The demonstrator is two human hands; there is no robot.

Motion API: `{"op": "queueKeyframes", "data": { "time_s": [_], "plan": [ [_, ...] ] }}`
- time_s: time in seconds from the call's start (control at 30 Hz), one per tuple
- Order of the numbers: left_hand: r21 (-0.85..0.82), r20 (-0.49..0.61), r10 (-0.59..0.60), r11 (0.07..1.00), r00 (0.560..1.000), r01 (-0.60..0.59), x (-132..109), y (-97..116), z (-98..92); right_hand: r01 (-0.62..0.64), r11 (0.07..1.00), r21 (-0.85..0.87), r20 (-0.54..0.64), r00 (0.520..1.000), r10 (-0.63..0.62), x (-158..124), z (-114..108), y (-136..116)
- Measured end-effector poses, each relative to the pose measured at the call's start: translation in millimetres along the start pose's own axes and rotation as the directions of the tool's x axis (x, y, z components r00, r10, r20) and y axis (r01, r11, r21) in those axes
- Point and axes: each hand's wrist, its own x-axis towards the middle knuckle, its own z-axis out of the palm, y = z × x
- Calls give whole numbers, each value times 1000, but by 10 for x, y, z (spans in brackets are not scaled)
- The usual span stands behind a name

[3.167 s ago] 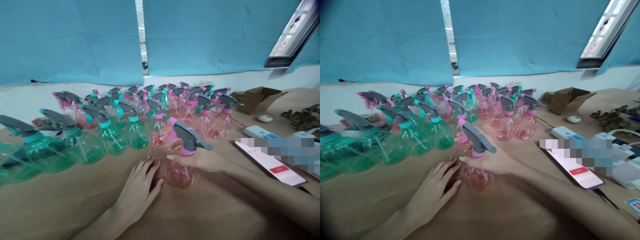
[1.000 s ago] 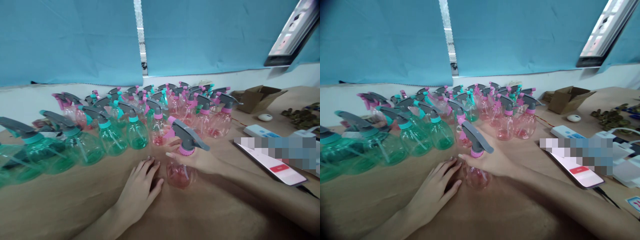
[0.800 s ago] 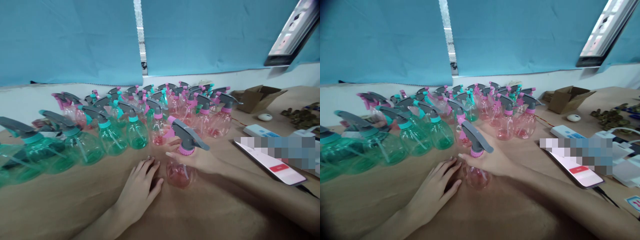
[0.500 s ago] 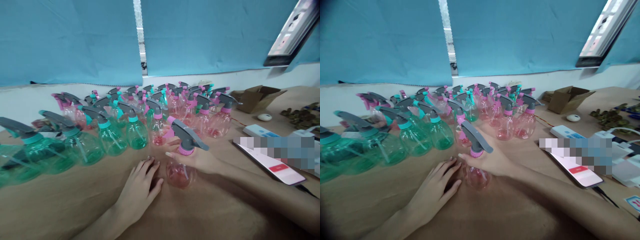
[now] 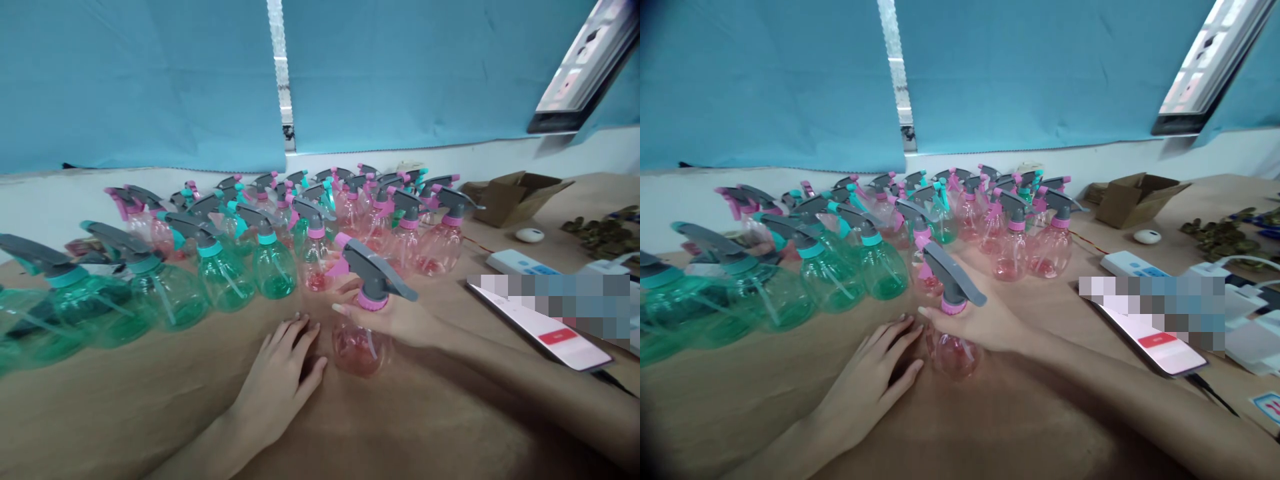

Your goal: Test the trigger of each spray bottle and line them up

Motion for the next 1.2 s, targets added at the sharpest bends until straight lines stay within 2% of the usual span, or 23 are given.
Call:
{"op": "queueKeyframes", "data": {
  "time_s": [0.3, 0.57, 0.8, 0.93, 1.2],
  "plan": [
    [1, 0, -14, 1000, 1000, 14, 4, 5, 14, -47, 999, -17, -53, 998, 46, -25, -12, -32],
    [10, -7, -9, 1000, 1000, 9, -6, -11, 12, -83, 989, -124, 33, 996, 87, -34, -92, -164],
    [9, -15, -10, 1000, 1000, 10, -7, 2, 21, -39, 999, -18, 15, 999, 39, -29, -61, -43],
    [2, -28, -12, 1000, 1000, 13, -2, 10, 11, -64, 998, -24, 20, 998, 64, -11, -6, 12],
    [8, -20, -7, 1000, 1000, 7, -6, -13, 16, -146, 987, -60, -127, 982, 138, -31, 55, -34]
  ]
}}
